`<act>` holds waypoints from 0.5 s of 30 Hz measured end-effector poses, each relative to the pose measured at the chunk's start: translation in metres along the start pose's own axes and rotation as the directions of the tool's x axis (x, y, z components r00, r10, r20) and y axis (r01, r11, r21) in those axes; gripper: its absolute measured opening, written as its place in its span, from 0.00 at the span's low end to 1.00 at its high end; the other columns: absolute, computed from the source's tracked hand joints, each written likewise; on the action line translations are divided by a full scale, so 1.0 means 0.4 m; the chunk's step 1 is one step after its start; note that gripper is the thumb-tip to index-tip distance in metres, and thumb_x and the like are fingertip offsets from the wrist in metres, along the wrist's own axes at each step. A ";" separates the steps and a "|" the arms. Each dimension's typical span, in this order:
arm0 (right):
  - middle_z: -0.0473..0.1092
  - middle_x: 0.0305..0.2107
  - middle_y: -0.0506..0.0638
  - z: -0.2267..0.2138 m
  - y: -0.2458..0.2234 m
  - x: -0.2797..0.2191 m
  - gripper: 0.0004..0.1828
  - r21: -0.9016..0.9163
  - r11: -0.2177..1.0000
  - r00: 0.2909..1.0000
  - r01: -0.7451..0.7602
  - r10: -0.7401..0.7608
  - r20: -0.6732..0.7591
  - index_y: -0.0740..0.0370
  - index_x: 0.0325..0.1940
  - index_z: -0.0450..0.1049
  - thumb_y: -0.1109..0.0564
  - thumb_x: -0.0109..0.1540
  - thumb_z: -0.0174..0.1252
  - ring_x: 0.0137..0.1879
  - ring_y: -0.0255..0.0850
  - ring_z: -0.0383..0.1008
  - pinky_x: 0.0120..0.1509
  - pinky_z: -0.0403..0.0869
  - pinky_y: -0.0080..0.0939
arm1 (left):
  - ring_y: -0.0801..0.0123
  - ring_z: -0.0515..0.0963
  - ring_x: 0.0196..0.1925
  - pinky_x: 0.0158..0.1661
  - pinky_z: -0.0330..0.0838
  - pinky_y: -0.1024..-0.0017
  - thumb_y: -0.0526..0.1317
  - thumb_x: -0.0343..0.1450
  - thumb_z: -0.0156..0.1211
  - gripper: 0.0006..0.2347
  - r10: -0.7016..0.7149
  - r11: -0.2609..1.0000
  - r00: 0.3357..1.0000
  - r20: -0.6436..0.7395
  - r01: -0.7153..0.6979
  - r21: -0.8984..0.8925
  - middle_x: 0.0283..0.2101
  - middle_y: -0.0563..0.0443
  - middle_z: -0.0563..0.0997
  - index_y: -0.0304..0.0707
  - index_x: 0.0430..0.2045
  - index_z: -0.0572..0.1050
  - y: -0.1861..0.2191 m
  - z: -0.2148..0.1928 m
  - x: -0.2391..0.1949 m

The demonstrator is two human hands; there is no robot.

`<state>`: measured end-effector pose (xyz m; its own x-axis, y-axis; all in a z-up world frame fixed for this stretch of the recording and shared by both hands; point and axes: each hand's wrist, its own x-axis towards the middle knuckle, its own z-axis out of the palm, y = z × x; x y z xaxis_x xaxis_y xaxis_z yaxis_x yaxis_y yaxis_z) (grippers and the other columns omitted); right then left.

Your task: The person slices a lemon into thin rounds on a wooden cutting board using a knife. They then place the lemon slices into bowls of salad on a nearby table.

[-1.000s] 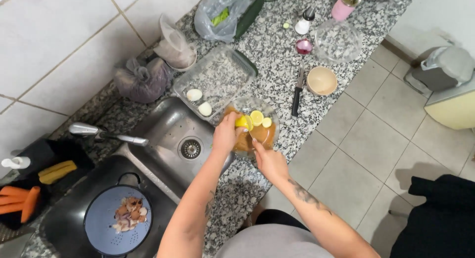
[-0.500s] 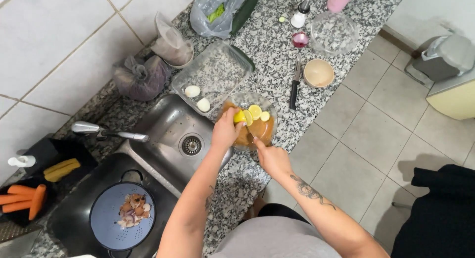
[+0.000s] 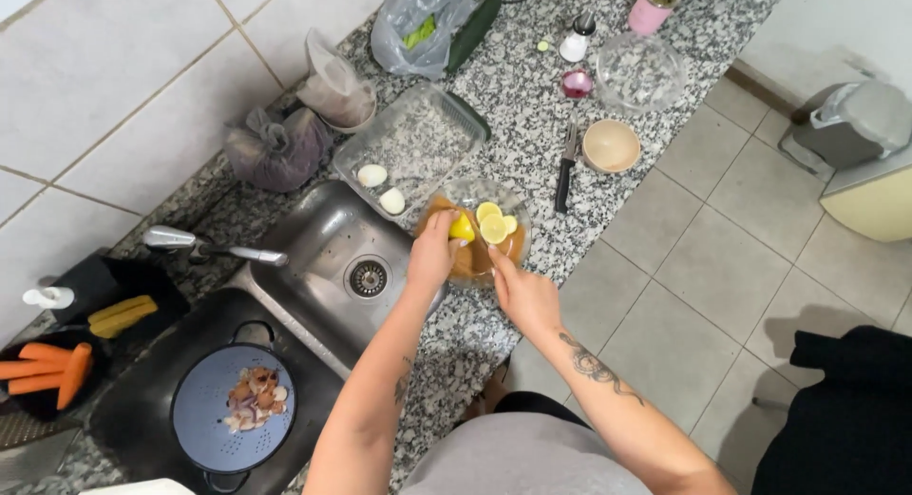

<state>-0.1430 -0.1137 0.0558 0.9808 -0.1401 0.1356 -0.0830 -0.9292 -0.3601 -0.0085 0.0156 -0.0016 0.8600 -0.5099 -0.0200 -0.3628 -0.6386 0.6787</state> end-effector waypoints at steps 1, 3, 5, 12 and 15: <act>0.70 0.13 0.56 0.012 -0.002 -0.016 0.18 0.004 1.000 1.000 -0.007 0.007 0.008 0.51 0.57 0.64 0.56 0.62 0.44 0.20 0.53 0.73 0.25 0.72 0.49 | 0.41 0.76 0.46 0.47 0.73 0.52 0.36 0.66 0.57 0.17 -0.005 1.000 1.000 0.010 0.005 0.000 0.54 0.38 0.68 0.42 0.49 0.62 -0.011 0.011 -0.013; 0.69 0.12 0.53 0.030 0.004 -0.003 0.18 -0.042 0.998 0.995 0.056 -0.059 -0.083 0.49 0.56 0.65 0.55 0.62 0.45 0.18 0.49 0.72 0.23 0.71 0.46 | 0.44 0.76 0.46 0.47 0.73 0.54 0.36 0.66 0.57 0.17 0.004 1.000 1.000 0.001 -0.004 0.010 0.52 0.41 0.69 0.45 0.48 0.63 -0.028 0.018 0.007; 0.69 0.11 0.53 0.014 -0.006 0.014 0.18 -0.059 0.996 0.992 0.066 -0.071 -0.102 0.49 0.56 0.65 0.55 0.62 0.46 0.18 0.49 0.72 0.23 0.72 0.47 | 0.45 0.76 0.46 0.47 0.73 0.55 0.37 0.66 0.57 0.17 0.001 1.000 1.000 -0.003 -0.001 0.006 0.52 0.42 0.69 0.45 0.48 0.63 -0.035 0.019 0.023; 0.69 0.12 0.52 0.083 0.005 0.011 0.18 -0.139 0.990 0.993 0.024 -0.040 -0.109 0.43 0.55 0.65 0.51 0.60 0.46 0.18 0.51 0.73 0.25 0.73 0.51 | 0.44 0.76 0.46 0.47 0.73 0.54 0.37 0.66 0.58 0.17 -0.006 1.000 1.000 0.016 0.005 0.021 0.52 0.42 0.70 0.45 0.48 0.63 -0.044 0.022 0.017; 0.69 0.11 0.52 0.075 -0.004 0.013 0.18 -0.140 0.990 0.994 0.027 -0.041 -0.097 0.43 0.54 0.65 0.51 0.60 0.45 0.19 0.51 0.73 0.25 0.73 0.51 | 0.47 0.77 0.46 0.47 0.73 0.56 0.37 0.66 0.58 0.16 -0.019 1.000 1.000 0.013 0.018 0.014 0.51 0.44 0.70 0.46 0.47 0.63 -0.047 0.025 0.019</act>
